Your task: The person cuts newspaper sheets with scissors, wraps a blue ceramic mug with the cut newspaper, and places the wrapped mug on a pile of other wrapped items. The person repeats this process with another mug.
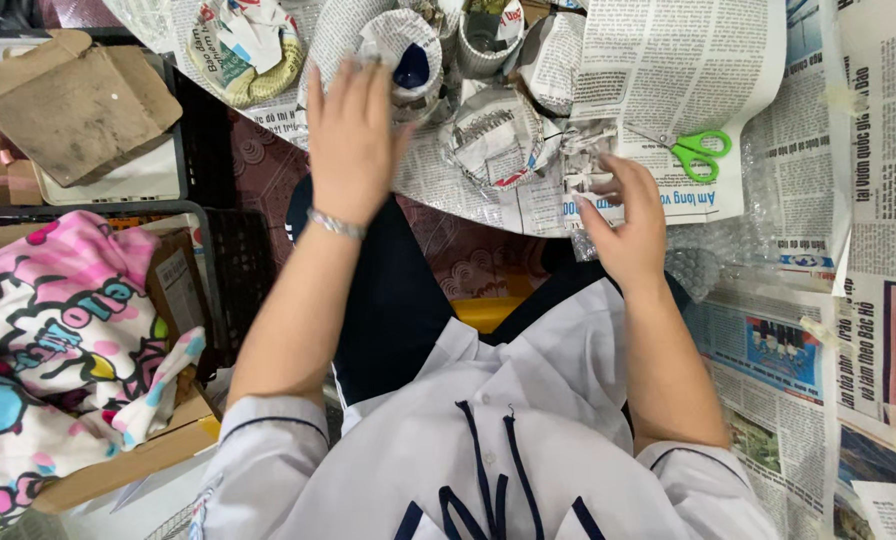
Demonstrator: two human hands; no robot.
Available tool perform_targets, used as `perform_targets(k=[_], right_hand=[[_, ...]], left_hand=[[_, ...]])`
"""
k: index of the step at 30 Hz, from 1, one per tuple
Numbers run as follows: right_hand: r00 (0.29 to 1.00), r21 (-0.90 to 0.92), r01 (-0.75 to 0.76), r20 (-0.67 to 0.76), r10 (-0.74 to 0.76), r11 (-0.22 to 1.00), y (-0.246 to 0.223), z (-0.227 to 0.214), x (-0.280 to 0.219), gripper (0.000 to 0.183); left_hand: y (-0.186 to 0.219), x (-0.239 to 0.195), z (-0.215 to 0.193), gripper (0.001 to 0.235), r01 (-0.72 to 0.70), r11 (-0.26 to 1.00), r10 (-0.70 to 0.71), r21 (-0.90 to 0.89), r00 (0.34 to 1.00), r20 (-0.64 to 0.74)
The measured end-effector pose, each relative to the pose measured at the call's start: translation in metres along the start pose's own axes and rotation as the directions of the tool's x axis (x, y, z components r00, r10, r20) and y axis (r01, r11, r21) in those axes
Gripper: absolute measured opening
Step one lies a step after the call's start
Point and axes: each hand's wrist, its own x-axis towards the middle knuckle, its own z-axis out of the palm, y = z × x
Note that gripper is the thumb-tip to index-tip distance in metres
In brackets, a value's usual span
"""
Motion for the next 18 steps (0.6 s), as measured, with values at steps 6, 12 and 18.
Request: perform_targets(k=[6, 12, 18], right_hand=[[0.998, 0.027, -0.058, -0.035, 0.059, 0.998, 0.019, 0.001, -0.023, 0.044], [0.998, 0.061, -0.061, 0.0, 0.061, 0.996, 0.032, 0.011, -0.034, 0.04], [1.0, 0.016, 0.017, 0.006, -0.018, 1.0, 0.013, 0.011, -0.024, 0.039]], left_hand=[[-0.036, 0.009, 0.024, 0.03, -0.226, 0.968, 0.23, 0.105, 0.973, -0.026], [-0.052, 0.013, 0.016, 0.031, -0.324, 0.942, 0.33, -0.087, 0.942, 0.064], [-0.056, 0.012, 0.013, 0.046, -0.085, 0.914, 0.014, -0.397, 0.984, -0.178]])
